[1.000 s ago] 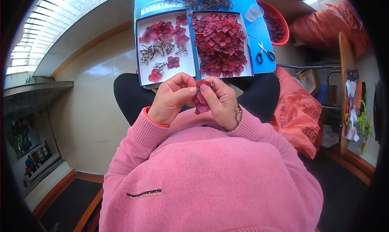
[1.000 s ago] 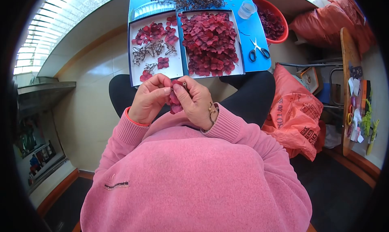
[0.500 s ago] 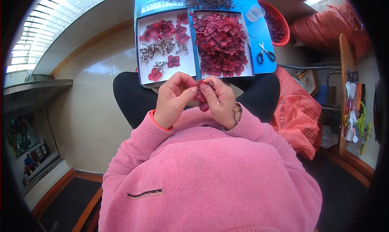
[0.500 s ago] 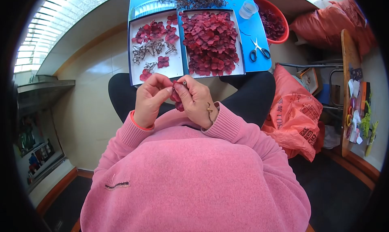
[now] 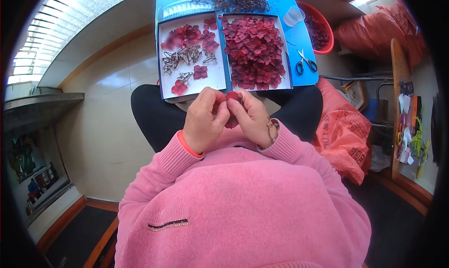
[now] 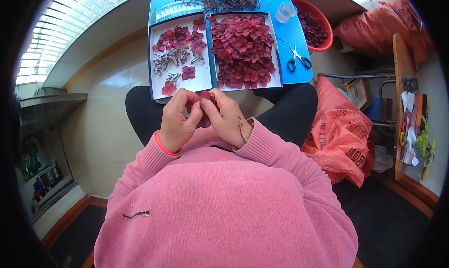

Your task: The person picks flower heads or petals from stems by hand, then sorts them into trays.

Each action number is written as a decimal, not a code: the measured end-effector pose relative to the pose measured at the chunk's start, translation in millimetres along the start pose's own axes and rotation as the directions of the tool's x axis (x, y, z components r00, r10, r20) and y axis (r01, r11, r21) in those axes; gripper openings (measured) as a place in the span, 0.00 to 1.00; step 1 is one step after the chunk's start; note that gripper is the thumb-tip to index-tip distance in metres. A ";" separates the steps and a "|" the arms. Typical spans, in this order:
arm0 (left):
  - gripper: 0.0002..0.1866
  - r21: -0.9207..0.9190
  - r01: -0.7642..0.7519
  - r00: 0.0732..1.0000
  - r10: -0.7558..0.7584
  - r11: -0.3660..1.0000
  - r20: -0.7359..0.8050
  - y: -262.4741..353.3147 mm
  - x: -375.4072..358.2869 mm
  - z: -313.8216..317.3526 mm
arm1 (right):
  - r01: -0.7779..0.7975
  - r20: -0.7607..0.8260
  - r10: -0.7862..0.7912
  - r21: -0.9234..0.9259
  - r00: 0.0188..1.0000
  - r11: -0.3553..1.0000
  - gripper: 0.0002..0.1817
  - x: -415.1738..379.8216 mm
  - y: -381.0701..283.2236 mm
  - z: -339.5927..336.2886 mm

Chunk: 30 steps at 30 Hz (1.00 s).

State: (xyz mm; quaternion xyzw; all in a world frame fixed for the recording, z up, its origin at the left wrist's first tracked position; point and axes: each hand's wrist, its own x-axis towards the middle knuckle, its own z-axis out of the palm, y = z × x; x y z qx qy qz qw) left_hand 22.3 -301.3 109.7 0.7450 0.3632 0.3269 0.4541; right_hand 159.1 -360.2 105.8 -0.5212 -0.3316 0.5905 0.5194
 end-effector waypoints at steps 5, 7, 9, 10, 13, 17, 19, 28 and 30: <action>0.05 0.264 -0.183 0.983 0.183 0.947 0.022 -5.2 3.8 -4.9 | -0.009 0.013 0.009 0.028 1.000 1.000 0.03 0.6 2.4 -2.7; 0.05 0.365 -0.289 0.956 0.289 0.885 0.056 -2.7 7.5 -7.3 | -0.010 0.011 0.010 0.020 1.000 1.000 0.03 1.0 3.4 -3.1; 0.05 0.400 -0.331 0.940 0.335 0.855 0.062 -1.4 7.8 -7.0 | -0.018 0.003 0.018 0.045 1.000 0.999 0.03 -0.7 2.7 -2.9; 0.04 0.390 -0.321 0.943 0.330 0.863 0.046 -0.9 6.9 -6.0 | -0.014 -0.008 0.015 0.044 1.000 0.999 0.03 -1.2 0.8 -2.0; 0.02 0.138 -0.095 0.995 0.100 0.986 -0.028 3.7 -1.2 -0.5 | -0.016 -0.045 0.020 0.068 0.999 0.998 0.04 -2.8 -3.0 1.1; 0.02 -0.029 -0.027 0.994 0.024 0.999 -0.103 -0.8 -4.8 7.2 | -0.016 -0.055 0.023 0.129 0.998 0.992 0.04 -1.9 0.5 1.7; 0.03 -0.049 -0.053 0.992 0.047 0.997 -0.115 1.9 -5.6 6.7 | -0.007 -0.062 0.015 0.131 0.998 0.991 0.05 -1.5 4.5 -0.5; 0.02 -0.743 0.330 0.919 -0.379 0.582 0.112 -8.8 -2.8 7.7 | 0.000 -0.031 0.006 0.205 1.000 0.979 0.05 4.2 13.1 -4.7; 0.03 -0.716 0.324 0.921 -0.378 0.618 0.090 -12.9 -2.7 10.7 | 0.004 -0.035 0.004 0.236 0.999 0.972 0.05 5.9 15.8 -4.3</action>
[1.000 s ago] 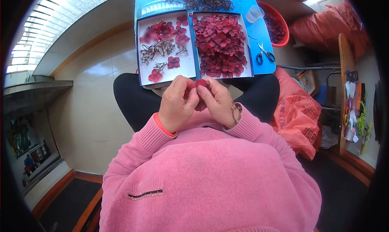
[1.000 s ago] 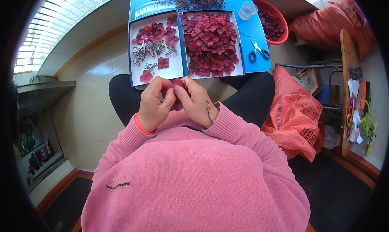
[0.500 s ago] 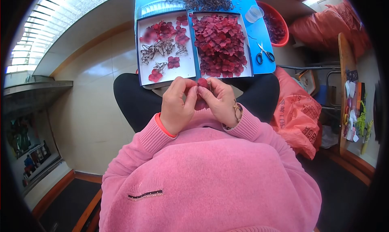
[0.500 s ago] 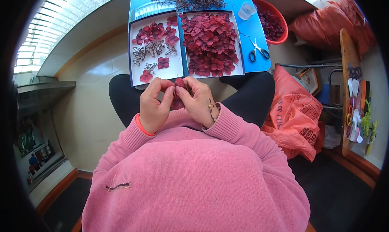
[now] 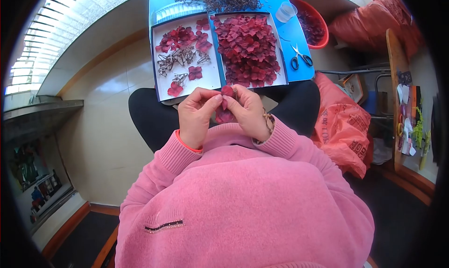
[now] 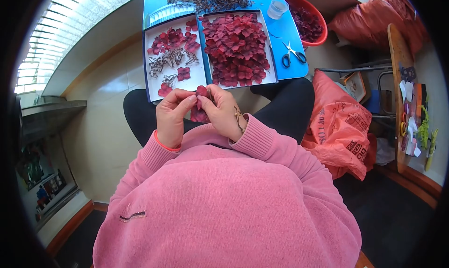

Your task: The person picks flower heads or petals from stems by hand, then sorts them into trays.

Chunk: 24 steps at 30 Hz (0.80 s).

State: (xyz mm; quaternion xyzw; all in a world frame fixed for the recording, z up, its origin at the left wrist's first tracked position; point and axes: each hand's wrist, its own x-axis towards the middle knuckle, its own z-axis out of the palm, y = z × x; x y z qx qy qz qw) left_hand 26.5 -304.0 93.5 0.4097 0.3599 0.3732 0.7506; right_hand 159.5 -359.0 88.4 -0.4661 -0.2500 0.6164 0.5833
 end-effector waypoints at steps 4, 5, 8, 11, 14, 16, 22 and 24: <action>0.03 0.469 -0.265 0.959 0.281 0.843 0.036 -11.2 2.0 -3.0 | -0.235 0.062 0.227 0.205 0.972 0.950 0.06 3.8 -2.2 -3.0; 0.04 0.592 -0.341 0.931 0.351 0.731 0.103 -7.1 0.2 -1.8 | -0.295 0.073 0.285 0.249 0.956 0.923 0.07 3.4 -7.8 -3.4; 0.07 0.786 -0.574 0.748 0.536 0.230 0.391 4.0 4.8 1.3 | -0.379 0.162 0.345 0.299 0.925 0.876 0.07 5.4 -9.9 -15.6; 0.08 0.767 -0.635 0.612 0.546 -0.092 0.573 6.2 7.0 0.8 | -0.361 0.189 0.316 0.300 0.930 0.883 0.08 5.4 -7.9 -17.6; 0.09 0.747 -0.665 0.628 0.527 -0.018 0.572 5.3 6.1 -2.6 | -0.301 0.155 0.263 0.344 0.952 0.889 0.08 1.3 -6.7 -14.1; 0.09 0.735 -0.645 0.713 0.513 0.211 0.478 5.1 1.7 -3.3 | -0.274 0.137 0.240 0.354 0.961 0.894 0.08 -1.4 -8.8 -11.6; 0.06 0.527 -0.507 0.860 0.445 0.682 0.251 1.5 -6.9 0.6 | -0.175 0.063 0.165 0.266 0.984 0.948 0.06 -6.6 -10.4 -6.6; 0.05 0.291 -0.304 0.952 0.283 0.907 0.114 -3.2 -11.9 3.7 | -0.129 0.004 0.131 0.214 0.991 0.968 0.06 -9.0 -13.6 -1.7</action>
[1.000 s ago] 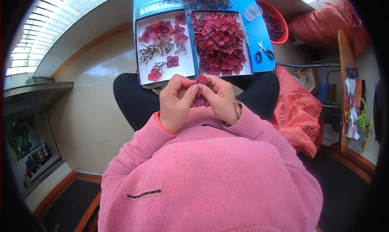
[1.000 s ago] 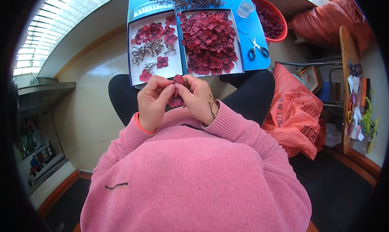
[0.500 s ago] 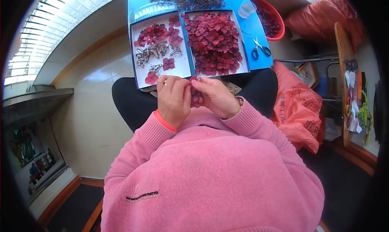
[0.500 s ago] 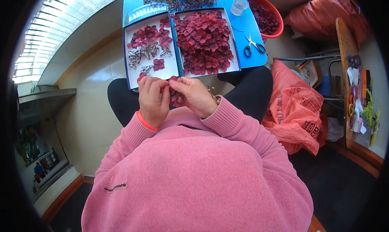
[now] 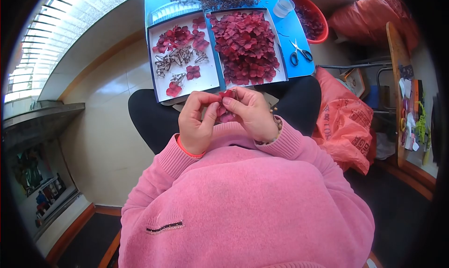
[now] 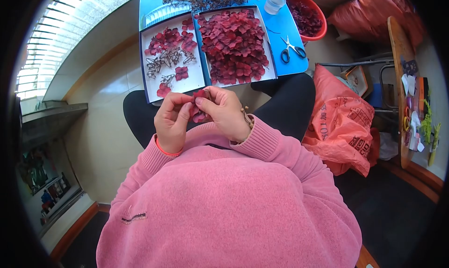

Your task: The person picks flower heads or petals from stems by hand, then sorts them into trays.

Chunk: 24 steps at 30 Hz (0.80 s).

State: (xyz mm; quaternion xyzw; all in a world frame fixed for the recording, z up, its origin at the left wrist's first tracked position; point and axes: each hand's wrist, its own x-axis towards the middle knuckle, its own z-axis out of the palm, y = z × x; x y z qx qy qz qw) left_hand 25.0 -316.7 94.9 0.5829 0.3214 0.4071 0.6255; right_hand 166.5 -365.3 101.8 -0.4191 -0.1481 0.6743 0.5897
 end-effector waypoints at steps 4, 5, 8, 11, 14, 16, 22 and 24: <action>0.05 -0.199 0.190 0.982 -0.186 0.961 0.041 9.9 -1.3 -3.2 | 0.081 0.018 -0.079 -0.158 0.997 0.984 0.07 -4.5 -5.4 4.4; 0.05 -0.233 0.252 0.968 -0.247 0.939 0.051 13.2 -0.3 -5.2 | 0.084 0.021 -0.082 -0.155 0.996 0.984 0.06 -5.3 -5.9 5.9; 0.05 -0.311 0.360 0.933 -0.336 0.879 0.131 13.0 4.2 -13.1 | 0.100 0.066 -0.091 -0.165 0.994 0.981 0.05 -5.7 -5.2 6.1; 0.04 -0.415 0.500 0.866 -0.426 0.761 0.263 11.5 9.0 -23.0 | 0.132 0.092 -0.111 -0.259 0.990 0.957 0.04 -7.8 -5.2 8.6; 0.03 -0.443 0.551 0.832 -0.428 0.707 0.352 11.5 10.3 -27.8 | 0.156 0.120 -0.123 -0.324 0.985 0.933 0.05 -9.9 -4.2 8.9; 0.03 -0.375 0.561 0.822 -0.443 0.738 0.357 13.8 10.6 -28.6 | 0.168 0.134 -0.127 -0.357 0.983 0.919 0.04 -9.4 -1.0 6.7; 0.02 0.256 0.179 0.921 -0.253 0.950 0.296 19.9 12.6 -27.4 | 0.157 0.048 -0.152 -0.454 0.987 0.877 0.04 -10.7 3.8 8.7; 0.02 0.417 -0.018 0.953 -0.111 0.909 0.283 19.2 10.1 -25.0 | 0.198 0.056 -0.197 -0.509 0.979 0.838 0.05 -9.7 5.4 6.3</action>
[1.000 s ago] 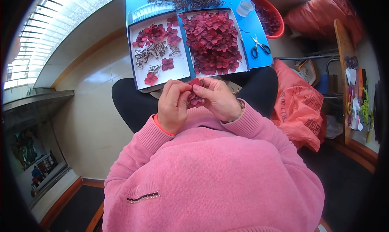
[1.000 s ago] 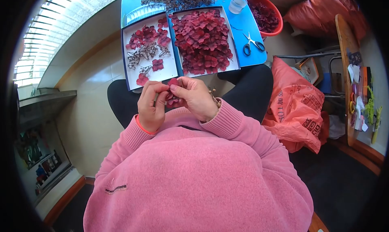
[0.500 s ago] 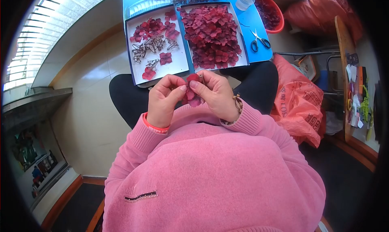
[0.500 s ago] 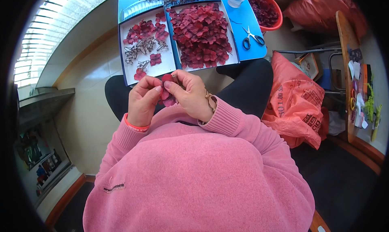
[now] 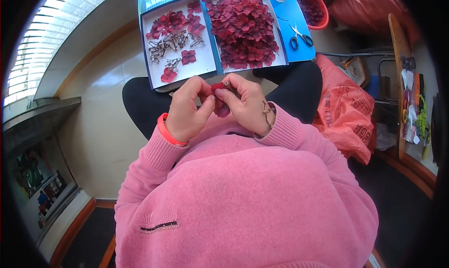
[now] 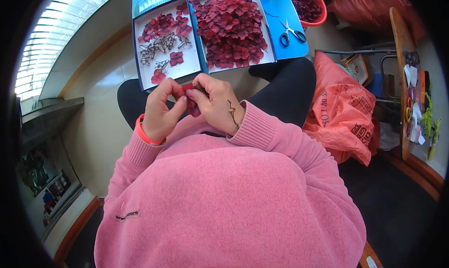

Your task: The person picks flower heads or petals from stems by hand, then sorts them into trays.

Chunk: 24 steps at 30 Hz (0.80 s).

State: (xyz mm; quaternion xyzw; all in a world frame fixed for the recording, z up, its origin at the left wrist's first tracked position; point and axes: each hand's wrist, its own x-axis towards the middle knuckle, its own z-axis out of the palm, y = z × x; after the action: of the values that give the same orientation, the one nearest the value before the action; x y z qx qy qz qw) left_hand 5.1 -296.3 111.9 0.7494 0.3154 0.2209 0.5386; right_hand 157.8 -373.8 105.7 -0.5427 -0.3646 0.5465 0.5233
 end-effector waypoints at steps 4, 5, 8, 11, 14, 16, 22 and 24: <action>0.03 -0.171 0.057 0.984 -0.085 0.984 -0.160 -7.9 -3.0 15.0 | 0.009 -0.044 -0.009 -0.005 0.999 1.000 0.05 2.1 0.4 -0.3; 0.03 -0.279 0.103 0.972 -0.156 0.955 -0.174 -11.2 -3.6 17.4 | 0.011 -0.051 -0.010 0.011 0.999 1.000 0.05 2.0 -0.1 -0.2; 0.03 -0.326 0.025 0.967 -0.106 0.945 -0.233 -15.3 -5.5 17.5 | 0.028 -0.059 -0.027 0.024 0.998 0.999 0.05 2.2 -1.1 1.6; 0.03 -0.235 0.004 0.974 -0.058 0.972 -0.220 -10.2 -4.5 13.9 | 0.048 -0.055 -0.050 -0.027 0.997 0.998 0.06 1.4 -1.2 2.7; 0.02 -0.232 0.067 0.979 -0.110 0.970 -0.174 -8.2 -3.8 14.3 | 0.076 -0.071 -0.083 -0.103 0.994 0.992 0.05 0.2 -0.8 3.0; 0.02 -0.149 0.035 0.983 -0.061 0.988 -0.175 -4.3 -2.0 14.4 | 0.160 -0.080 -0.180 -0.205 0.980 0.965 0.05 1.3 7.1 2.4; 0.03 -0.385 0.128 0.975 -0.188 0.914 -0.123 2.9 -1.5 14.0 | 0.160 -0.112 -0.185 -0.200 0.976 0.967 0.04 1.7 7.4 2.3; 0.05 -0.574 0.178 0.959 -0.272 0.800 -0.083 3.7 -1.0 14.8 | 0.183 -0.118 -0.210 -0.205 0.971 0.962 0.04 1.8 4.6 2.2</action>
State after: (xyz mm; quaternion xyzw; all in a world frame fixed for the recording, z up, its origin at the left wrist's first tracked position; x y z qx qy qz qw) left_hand 15.2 -307.7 110.6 0.4949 0.3660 0.2978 0.7297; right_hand 155.1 -372.5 101.1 -0.5885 -0.4307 0.4150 0.5441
